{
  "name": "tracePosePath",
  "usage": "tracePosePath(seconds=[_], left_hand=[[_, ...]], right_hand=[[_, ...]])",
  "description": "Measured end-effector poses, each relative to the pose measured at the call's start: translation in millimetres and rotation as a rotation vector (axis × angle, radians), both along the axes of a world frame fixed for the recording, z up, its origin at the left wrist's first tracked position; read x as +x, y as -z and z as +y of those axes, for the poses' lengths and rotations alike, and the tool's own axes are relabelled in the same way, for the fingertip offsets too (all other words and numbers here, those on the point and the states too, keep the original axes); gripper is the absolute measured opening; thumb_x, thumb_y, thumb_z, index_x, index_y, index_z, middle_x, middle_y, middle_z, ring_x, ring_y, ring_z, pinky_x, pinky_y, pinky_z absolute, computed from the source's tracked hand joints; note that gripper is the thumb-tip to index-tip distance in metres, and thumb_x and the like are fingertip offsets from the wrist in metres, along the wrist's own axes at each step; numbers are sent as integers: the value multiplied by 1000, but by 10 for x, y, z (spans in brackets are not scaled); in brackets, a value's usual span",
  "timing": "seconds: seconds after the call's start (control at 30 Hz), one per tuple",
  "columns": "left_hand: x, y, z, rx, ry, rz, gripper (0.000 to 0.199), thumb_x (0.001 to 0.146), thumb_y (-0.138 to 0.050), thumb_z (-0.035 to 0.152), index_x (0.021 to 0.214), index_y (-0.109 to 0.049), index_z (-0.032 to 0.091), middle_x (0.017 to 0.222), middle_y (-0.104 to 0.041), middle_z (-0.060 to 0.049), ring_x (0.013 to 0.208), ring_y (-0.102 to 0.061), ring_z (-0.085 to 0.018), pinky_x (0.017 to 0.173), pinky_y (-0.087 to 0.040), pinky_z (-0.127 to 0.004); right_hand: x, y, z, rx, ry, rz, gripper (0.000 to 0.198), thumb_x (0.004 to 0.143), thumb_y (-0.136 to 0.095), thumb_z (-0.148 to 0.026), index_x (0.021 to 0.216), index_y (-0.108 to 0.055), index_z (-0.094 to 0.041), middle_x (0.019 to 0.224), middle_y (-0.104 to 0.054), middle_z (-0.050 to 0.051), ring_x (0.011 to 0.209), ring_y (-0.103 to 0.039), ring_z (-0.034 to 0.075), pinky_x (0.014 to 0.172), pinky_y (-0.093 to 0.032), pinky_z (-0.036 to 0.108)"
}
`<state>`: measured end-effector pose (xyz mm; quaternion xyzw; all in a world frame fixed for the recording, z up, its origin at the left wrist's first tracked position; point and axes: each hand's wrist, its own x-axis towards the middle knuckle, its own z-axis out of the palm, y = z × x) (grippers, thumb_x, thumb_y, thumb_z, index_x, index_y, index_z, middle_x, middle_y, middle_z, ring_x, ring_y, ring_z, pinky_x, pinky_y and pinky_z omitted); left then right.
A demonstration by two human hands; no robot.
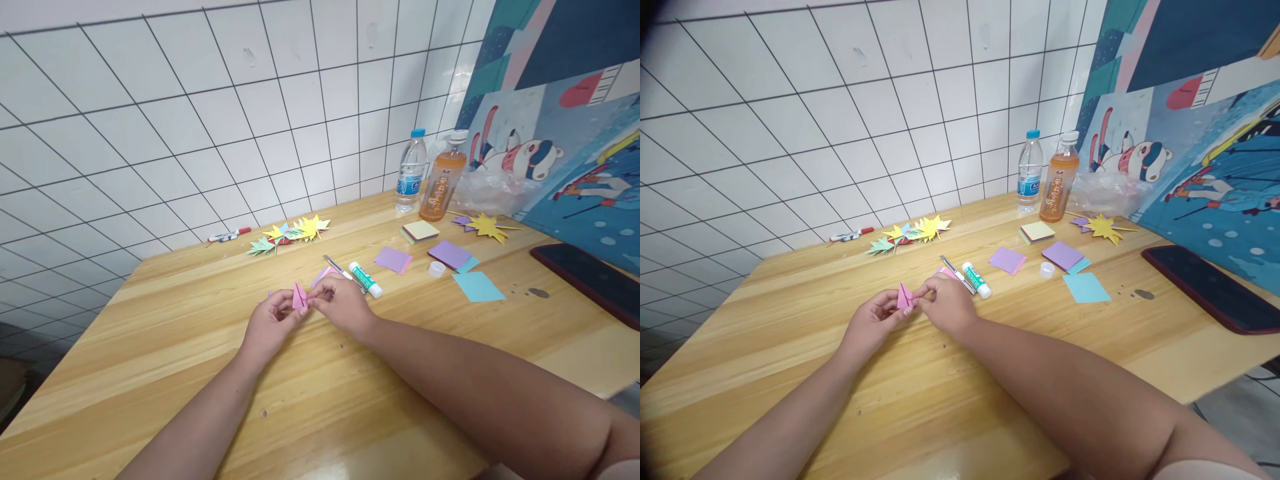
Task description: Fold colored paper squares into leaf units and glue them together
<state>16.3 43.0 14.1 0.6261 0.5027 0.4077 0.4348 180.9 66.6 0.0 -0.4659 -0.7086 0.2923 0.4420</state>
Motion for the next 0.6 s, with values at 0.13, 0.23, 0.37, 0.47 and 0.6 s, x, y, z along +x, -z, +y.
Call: tracePosePath(seconds=[0.13,0.23,0.37,0.47,0.6], left_hand=[[0,34,11,22,-23,13,32,70,-69,39,90,-62,15,79,-70,-6,72,-63,-17,66,-48,-25],[-15,52,21,32,-32,10,32,70,-69,40,90,-62,16,78,-70,-5,72,-63,-17,66,-48,-25],[-21,61,20,48,-39,36,32,69,-69,41,88,-64,16,79,-70,-6,73,-64,-18,66,-48,-26],[-17,57,12,38,-19,25,31,70,-68,41,89,-64,15,84,-70,-7,79,-64,-19,68,-49,-26],[-18,54,10,11,8,4,29,72,-67,40,88,-63,16,85,-71,-7,79,-64,-19,69,-48,-26]], right_hand=[[-9,3,-3,-1,-8,-23,6,71,-68,-23,77,-68,-21,76,-60,-1,65,-50,11,61,-39,23],[-18,14,-2,-2,-30,-9,8,72,-68,-26,78,-67,-21,77,-60,-1,64,-50,10,60,-40,23],[-24,33,2,-18,-44,13,8,73,-66,-27,73,-65,-19,77,-61,0,64,-52,10,60,-40,23],[-26,52,8,-55,-49,41,9,73,-65,-28,73,-64,-19,77,-62,0,65,-54,10,60,-41,22],[-32,66,1,-164,-103,79,11,74,-63,-30,77,-63,-19,72,-64,-1,62,-56,10,58,-42,22]])
